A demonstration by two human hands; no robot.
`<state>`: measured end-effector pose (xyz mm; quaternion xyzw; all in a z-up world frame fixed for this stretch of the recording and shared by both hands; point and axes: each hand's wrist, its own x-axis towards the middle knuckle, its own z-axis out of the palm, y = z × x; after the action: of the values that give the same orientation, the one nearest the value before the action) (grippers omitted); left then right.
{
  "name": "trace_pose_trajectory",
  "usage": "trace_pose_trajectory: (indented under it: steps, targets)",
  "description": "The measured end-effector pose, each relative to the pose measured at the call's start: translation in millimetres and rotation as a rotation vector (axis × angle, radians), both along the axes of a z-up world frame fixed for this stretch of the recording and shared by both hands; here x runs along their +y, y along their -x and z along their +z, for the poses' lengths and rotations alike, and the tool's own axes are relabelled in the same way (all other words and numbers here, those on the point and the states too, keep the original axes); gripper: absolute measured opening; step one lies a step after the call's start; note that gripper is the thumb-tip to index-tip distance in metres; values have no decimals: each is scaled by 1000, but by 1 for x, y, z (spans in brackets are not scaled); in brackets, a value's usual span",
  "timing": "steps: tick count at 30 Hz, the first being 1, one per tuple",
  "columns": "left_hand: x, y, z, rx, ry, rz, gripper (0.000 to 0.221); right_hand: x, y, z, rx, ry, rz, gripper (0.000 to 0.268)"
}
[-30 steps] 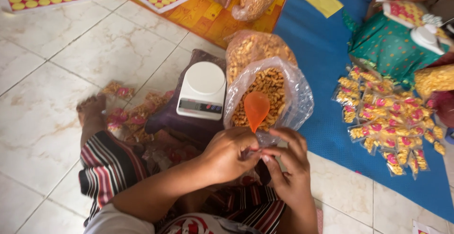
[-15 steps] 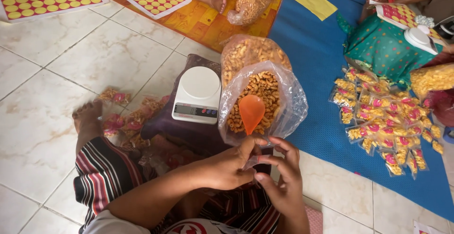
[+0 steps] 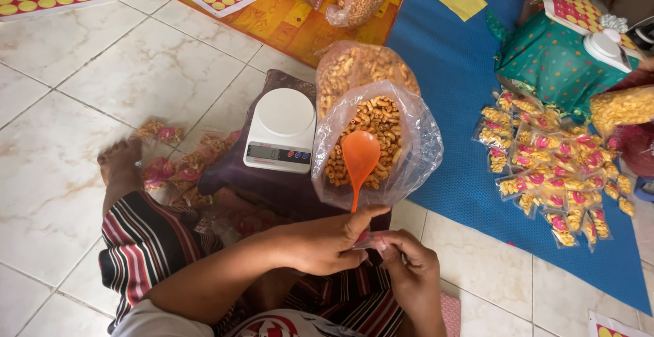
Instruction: Packaging snacks into small plastic bags and weighing them on a digital scale
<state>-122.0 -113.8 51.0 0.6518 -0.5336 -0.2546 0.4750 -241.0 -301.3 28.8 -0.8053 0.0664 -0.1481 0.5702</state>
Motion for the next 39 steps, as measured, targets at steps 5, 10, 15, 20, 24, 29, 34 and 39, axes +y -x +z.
trace_pose_trajectory:
  steps: [5, 10, 15, 20, 24, 29, 34, 39]
  targets:
    - [3, -10, -9, 97, 140, -209, 79, -21, 6, -12, 34, -253, 266, 21]
    - [9, -19, -13, 245, 83, -362, 78, -20, 4, -9, -19, -97, 416, 32]
    - [7, -16, -25, 280, -22, -251, 80, -5, 4, 21, 33, -41, 530, 32]
    - [5, -13, -19, 304, -46, -165, 78, -8, 1, 0, -40, -136, 480, 29]
    - [10, -19, -10, 200, -3, -64, 81, -4, -3, -22, -278, -71, 216, 24]
    - [41, -44, 4, 181, 249, 277, 67, 30, -21, -18, -100, 559, -3, 37]
    - [63, -49, 21, 348, 468, 401, 61, 37, -39, -43, -3, 817, -88, 33]
    - [67, -56, 16, 275, 602, 480, 58, 16, -65, -47, 86, 1017, -176, 54]
